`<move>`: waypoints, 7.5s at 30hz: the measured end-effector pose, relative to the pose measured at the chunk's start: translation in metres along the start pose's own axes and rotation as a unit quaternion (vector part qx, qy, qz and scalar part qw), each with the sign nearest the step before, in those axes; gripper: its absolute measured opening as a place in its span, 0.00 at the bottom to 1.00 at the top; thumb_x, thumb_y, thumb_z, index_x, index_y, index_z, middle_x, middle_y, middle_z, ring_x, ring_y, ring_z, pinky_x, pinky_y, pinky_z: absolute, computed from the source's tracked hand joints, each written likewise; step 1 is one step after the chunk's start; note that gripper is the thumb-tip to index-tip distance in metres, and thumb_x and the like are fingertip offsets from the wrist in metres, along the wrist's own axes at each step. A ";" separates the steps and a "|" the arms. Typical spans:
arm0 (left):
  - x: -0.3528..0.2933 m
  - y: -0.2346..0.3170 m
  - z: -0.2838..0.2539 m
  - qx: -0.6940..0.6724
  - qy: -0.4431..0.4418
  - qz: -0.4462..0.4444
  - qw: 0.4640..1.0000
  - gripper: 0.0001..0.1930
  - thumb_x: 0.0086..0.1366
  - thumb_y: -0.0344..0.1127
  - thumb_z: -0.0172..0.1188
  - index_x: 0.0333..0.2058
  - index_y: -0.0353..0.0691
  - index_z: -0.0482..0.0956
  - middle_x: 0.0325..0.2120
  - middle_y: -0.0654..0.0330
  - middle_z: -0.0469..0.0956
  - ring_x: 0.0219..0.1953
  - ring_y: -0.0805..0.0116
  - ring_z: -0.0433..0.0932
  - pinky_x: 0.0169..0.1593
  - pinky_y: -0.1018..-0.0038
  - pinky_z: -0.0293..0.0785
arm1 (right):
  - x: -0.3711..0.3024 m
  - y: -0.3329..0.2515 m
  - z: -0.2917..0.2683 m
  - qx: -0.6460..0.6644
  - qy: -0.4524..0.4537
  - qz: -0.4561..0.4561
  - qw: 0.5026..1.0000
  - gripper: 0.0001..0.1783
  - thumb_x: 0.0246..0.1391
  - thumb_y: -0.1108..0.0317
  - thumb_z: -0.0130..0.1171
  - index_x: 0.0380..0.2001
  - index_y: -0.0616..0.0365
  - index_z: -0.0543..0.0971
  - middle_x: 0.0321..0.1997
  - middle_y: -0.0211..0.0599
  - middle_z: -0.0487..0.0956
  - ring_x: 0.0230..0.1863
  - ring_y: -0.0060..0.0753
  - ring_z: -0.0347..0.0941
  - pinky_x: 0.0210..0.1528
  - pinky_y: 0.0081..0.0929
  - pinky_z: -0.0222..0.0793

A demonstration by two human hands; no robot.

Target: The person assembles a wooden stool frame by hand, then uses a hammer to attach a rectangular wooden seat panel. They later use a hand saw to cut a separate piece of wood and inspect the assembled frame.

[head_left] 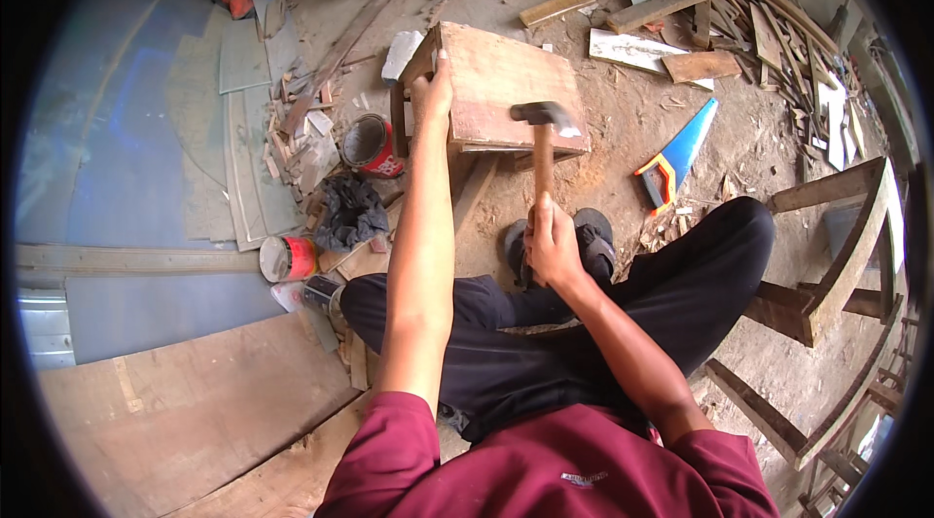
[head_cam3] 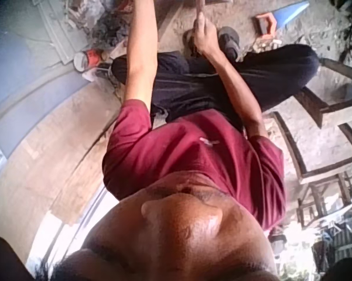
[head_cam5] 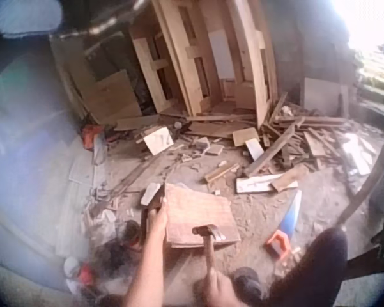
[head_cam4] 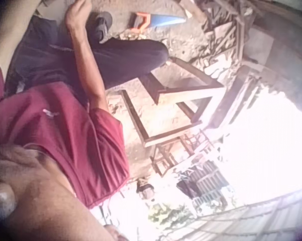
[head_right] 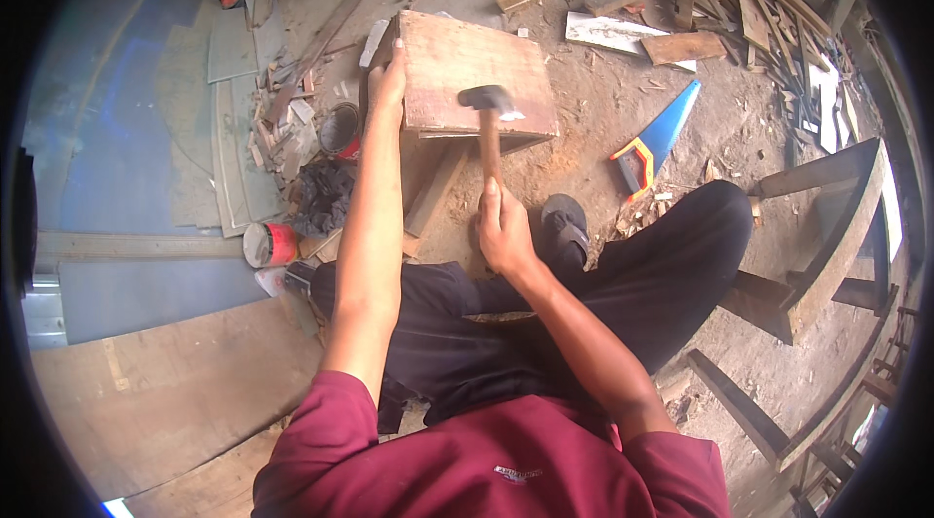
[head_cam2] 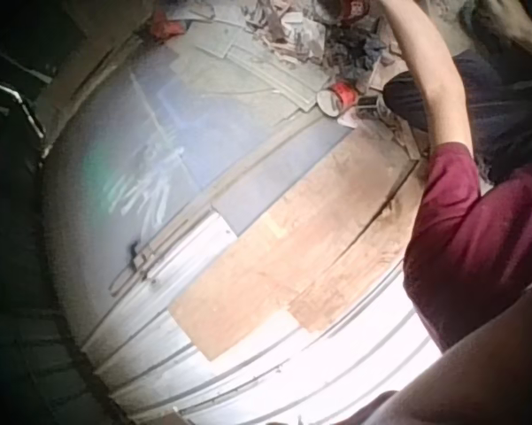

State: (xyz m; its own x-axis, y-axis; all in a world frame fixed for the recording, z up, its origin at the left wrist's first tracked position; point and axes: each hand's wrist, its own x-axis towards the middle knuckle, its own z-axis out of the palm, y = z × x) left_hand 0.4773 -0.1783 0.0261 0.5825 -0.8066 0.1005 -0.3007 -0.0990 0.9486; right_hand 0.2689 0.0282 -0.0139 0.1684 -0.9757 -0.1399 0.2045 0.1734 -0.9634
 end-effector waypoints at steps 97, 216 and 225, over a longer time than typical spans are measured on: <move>-0.052 0.011 -0.040 0.227 -0.388 -0.126 0.884 0.36 0.59 0.57 0.65 0.54 0.29 0.73 0.50 0.52 0.77 0.51 0.66 0.75 0.55 0.71 0.68 | 0.040 0.029 -0.069 0.295 0.049 0.205 0.932 0.29 0.67 0.51 0.45 0.60 0.63 0.69 0.58 0.45 0.75 0.55 0.38 0.73 0.59 0.35 0.67; -0.262 -0.091 -0.070 -0.830 -0.181 -0.013 0.527 0.13 0.70 0.36 0.49 0.24 0.46 0.67 0.17 0.68 0.70 0.22 0.74 0.69 0.34 0.76 0.67 | -0.089 -0.187 -0.066 -0.153 0.080 -0.182 0.968 0.34 0.59 0.66 0.61 0.65 0.65 0.61 0.62 0.45 0.68 0.58 0.36 0.69 0.57 0.31 0.66; -0.241 -0.110 -0.081 -0.830 -0.314 0.088 0.453 0.11 0.70 0.39 0.50 0.28 0.44 0.70 0.20 0.66 0.73 0.25 0.73 0.72 0.35 0.76 0.68 | -0.148 -0.140 -0.027 -0.025 -0.045 -0.028 0.998 0.42 0.51 0.72 0.65 0.65 0.67 0.54 0.64 0.53 0.65 0.64 0.40 0.65 0.65 0.37 0.59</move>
State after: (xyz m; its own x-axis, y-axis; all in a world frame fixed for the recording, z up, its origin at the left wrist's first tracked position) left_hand 0.4307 0.0742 -0.0784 0.1736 -0.7755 0.6070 0.9844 0.1536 -0.0852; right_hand 0.1890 0.1451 0.1354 0.2455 -0.9671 -0.0671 0.1677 0.1105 -0.9796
